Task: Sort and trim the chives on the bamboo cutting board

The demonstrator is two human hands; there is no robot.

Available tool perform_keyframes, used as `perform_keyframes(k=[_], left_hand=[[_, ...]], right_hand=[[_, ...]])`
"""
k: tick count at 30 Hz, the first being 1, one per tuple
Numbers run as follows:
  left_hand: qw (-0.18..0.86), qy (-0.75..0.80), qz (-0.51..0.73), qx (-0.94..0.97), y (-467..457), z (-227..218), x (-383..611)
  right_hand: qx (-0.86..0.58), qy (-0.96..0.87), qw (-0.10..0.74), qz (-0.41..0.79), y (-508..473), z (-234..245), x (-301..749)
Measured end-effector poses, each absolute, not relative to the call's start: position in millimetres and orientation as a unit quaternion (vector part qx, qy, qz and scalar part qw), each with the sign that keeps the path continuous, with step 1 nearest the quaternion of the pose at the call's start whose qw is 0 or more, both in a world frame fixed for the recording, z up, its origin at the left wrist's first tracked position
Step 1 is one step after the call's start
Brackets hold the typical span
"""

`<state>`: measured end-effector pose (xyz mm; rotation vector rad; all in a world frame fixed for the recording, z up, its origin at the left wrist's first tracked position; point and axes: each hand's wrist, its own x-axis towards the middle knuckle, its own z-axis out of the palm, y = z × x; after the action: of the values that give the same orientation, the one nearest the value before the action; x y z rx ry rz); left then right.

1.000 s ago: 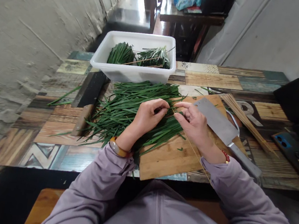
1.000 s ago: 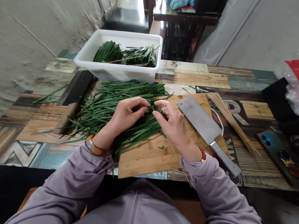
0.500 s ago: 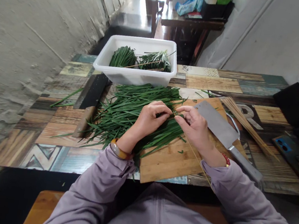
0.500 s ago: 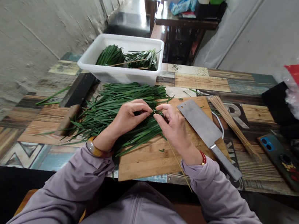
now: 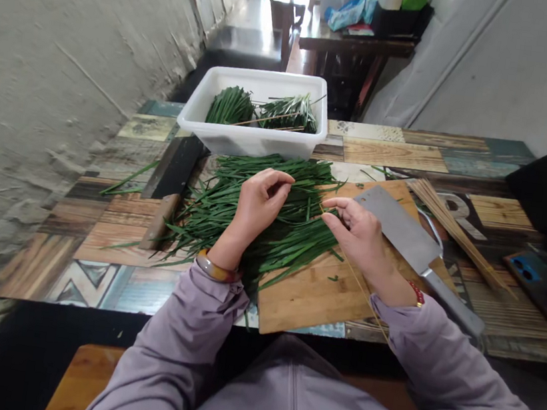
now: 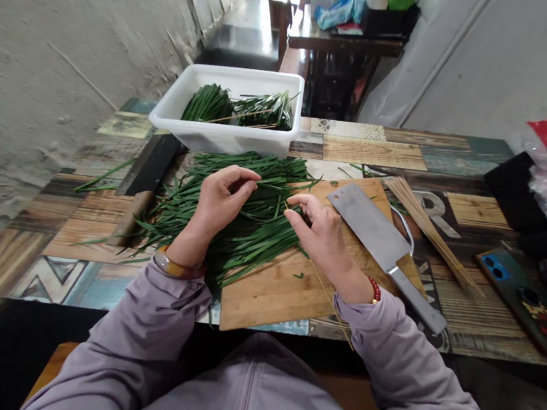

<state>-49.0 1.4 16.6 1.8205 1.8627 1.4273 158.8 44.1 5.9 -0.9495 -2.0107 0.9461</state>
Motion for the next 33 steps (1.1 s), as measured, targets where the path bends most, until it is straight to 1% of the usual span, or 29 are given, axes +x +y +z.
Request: perform_keyframes(k=[5, 8, 11, 19, 24, 33], left_hand=[[0.041, 0.625, 0.385, 0.678, 3.7, 6.8, -52.1], [-0.006, 0.629, 0.316, 0.71, 3.9, 1.8, -51.8], [-0.041, 0.63, 0.284, 0.722, 5.1, -2.9, -52.3], [-0.069, 0.634, 0.274, 0.72, 6.6, -3.9, -49.1], [-0.055, 0.641, 0.301, 0.704, 6.2, -1.2, -48.4], [-0.064, 0.642, 0.267, 0.716, 6.6, -4.2, -47.3]], right_hand=[[-0.367, -0.787, 0.348, 0.352, 44.0, 4.5, 160.2], [-0.364, -0.789, 0.35, 0.351, 43.8, 3.9, 160.5], [-0.364, -0.79, 0.35, 0.348, 43.8, 3.7, 159.9], [-0.369, -0.787, 0.351, 0.348, 43.2, 5.0, 158.9], [-0.371, -0.787, 0.351, 0.346, 43.3, 4.7, 159.6], [-0.369, -0.788, 0.353, 0.344, 44.4, 3.2, 159.6]])
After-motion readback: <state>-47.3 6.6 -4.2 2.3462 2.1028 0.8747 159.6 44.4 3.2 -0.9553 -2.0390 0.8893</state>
